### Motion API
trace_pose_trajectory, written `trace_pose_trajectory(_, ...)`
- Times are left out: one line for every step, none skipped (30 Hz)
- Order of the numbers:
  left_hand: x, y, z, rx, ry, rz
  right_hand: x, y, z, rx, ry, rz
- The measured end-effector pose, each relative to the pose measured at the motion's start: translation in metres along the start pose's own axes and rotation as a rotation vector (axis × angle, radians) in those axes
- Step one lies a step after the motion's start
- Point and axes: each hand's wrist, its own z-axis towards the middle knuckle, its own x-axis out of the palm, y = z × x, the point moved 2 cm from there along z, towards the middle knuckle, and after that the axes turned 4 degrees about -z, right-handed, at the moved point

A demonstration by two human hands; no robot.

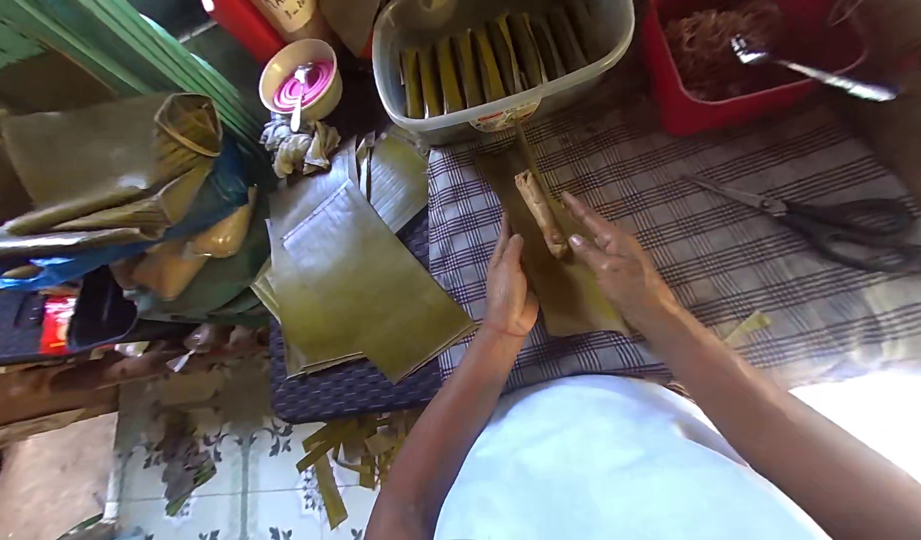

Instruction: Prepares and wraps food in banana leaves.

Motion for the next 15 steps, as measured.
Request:
trace_pose_trajectory(0.005,-0.001,0.003,-0.019,-0.020,-0.023,0.011,0.005,-0.002,-0.053,-0.018,-0.006)
trace_pose_trajectory(0.008,-0.004,0.004,-0.046,-0.023,-0.065,0.022,0.009,-0.004,-0.112,-0.030,-0.030)
trace_pose_trajectory(0.011,-0.006,0.004,-0.072,-0.022,-0.109,0.031,0.011,-0.007,-0.169,-0.045,-0.068)
trace_pose_trajectory(0.013,-0.009,0.003,-0.086,-0.030,-0.147,0.038,0.011,-0.008,-0.225,-0.055,-0.122)
trace_pose_trajectory(0.013,-0.010,0.001,-0.080,-0.037,-0.162,0.040,0.008,-0.009,-0.271,-0.060,-0.191)
trace_pose_trajectory(0.012,-0.010,-0.001,-0.064,-0.058,-0.158,0.038,0.004,-0.006,-0.295,-0.063,-0.261)
trace_pose_trajectory(0.010,-0.010,-0.003,-0.046,-0.086,-0.141,0.030,-0.001,-0.003,-0.277,-0.067,-0.301)
trace_pose_trajectory(0.006,-0.008,-0.005,-0.028,-0.109,-0.127,0.018,-0.006,0.001,-0.219,-0.074,-0.293)
trace_pose_trajectory(0.001,-0.007,-0.008,-0.014,-0.121,-0.121,0.005,-0.011,0.006,-0.151,-0.079,-0.219)
trace_pose_trajectory(-0.003,-0.006,-0.011,-0.007,-0.122,-0.111,-0.008,-0.015,0.010,-0.082,-0.072,-0.136)
trace_pose_trajectory(-0.006,-0.005,-0.014,-0.008,-0.103,-0.104,-0.017,-0.017,0.012,-0.028,-0.062,-0.067)
trace_pose_trajectory(-0.008,-0.003,-0.017,-0.015,-0.076,-0.095,-0.022,-0.018,0.011,-0.001,-0.045,-0.022)
trace_pose_trajectory(-0.008,-0.002,-0.020,-0.022,-0.062,-0.076,-0.022,-0.019,0.009,-0.001,-0.015,-0.028)
trace_pose_trajectory(-0.007,-0.001,-0.021,-0.029,-0.059,-0.052,-0.019,-0.017,0.006,-0.018,0.020,-0.083)
trace_pose_trajectory(-0.005,0.000,-0.022,-0.034,-0.049,-0.033,-0.013,-0.015,0.003,-0.043,0.049,-0.170)
